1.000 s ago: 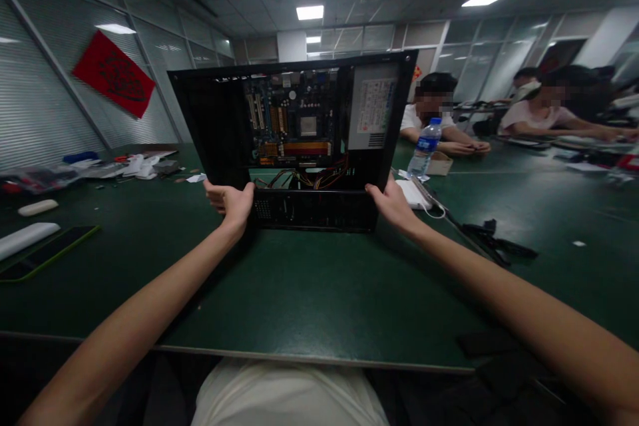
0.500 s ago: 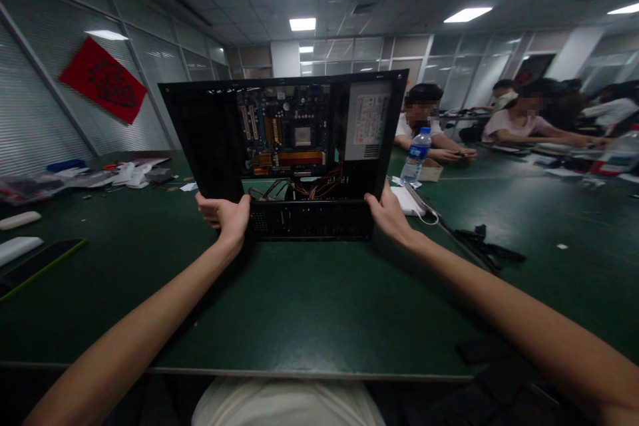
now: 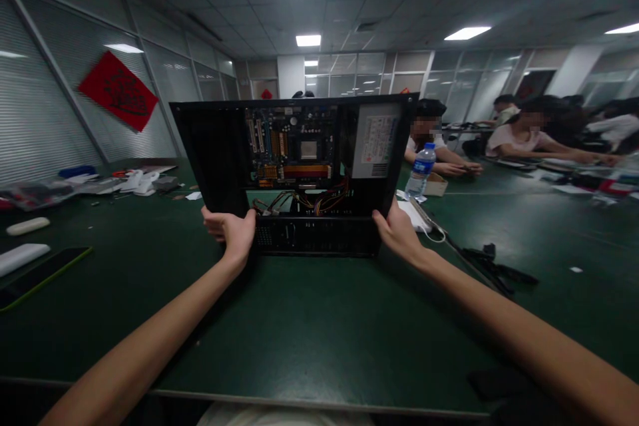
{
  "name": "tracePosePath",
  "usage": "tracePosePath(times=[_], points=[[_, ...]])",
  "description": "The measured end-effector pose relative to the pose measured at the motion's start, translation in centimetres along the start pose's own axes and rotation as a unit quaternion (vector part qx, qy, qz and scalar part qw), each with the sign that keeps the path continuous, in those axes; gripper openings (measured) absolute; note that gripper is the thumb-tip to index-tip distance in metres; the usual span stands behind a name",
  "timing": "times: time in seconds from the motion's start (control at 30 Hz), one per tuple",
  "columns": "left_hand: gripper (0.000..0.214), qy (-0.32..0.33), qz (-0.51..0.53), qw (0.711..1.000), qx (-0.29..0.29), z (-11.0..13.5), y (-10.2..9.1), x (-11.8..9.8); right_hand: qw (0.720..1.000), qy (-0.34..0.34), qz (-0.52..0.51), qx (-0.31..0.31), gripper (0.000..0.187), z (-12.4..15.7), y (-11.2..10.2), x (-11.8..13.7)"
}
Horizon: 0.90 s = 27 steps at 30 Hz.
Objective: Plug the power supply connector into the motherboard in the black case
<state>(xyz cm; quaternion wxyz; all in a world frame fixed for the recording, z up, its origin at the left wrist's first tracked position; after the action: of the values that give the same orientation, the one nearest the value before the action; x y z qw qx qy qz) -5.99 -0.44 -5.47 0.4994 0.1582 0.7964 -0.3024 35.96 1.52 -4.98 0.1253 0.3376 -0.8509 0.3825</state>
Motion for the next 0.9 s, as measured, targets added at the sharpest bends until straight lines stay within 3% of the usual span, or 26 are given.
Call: tracePosePath(times=[0.23,0.53,0.63,0.77,0.9], points=[[0.107,0.033,0.001,0.999,0.005,0.1,-0.5,-0.2,0.999,-0.007,0.050,0.003,0.033,1.0,-1.0,0.3],[0.109,0.020,0.003,1.000,0.019,0.5,-0.8,-0.9,0.998,-0.007,0.059,-0.011,0.043,0.5,-1.3,-1.0],[0.107,0.028,0.001,1.000,0.012,0.8,-1.2,-1.0,0.999,0.001,0.016,-0.040,0.046,1.1,-0.9,-0.9],[0.108,0.031,0.005,1.000,0.003,0.9,-1.6,-0.7,0.988,0.014,-0.119,-0.099,0.051,1.9,0.4,-0.1],[0.092,0.077,0.050,0.996,0.015,-1.3,-2.9,-0.3,0.969,0.033,-0.186,-0.157,0.045,2.2,1.4,0.0]])
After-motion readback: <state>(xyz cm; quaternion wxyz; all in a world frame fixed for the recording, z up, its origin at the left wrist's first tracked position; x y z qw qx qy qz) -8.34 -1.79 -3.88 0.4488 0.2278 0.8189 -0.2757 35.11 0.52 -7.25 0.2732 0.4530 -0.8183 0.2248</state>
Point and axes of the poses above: each hand's wrist, its own z-axis away from the middle knuckle, its own y-axis out of the palm, x = y × z, the point moved 8 cm from there along -z, towards the middle knuckle, and after that the axes turned 7 degrees about x, right-handed, at the moved point
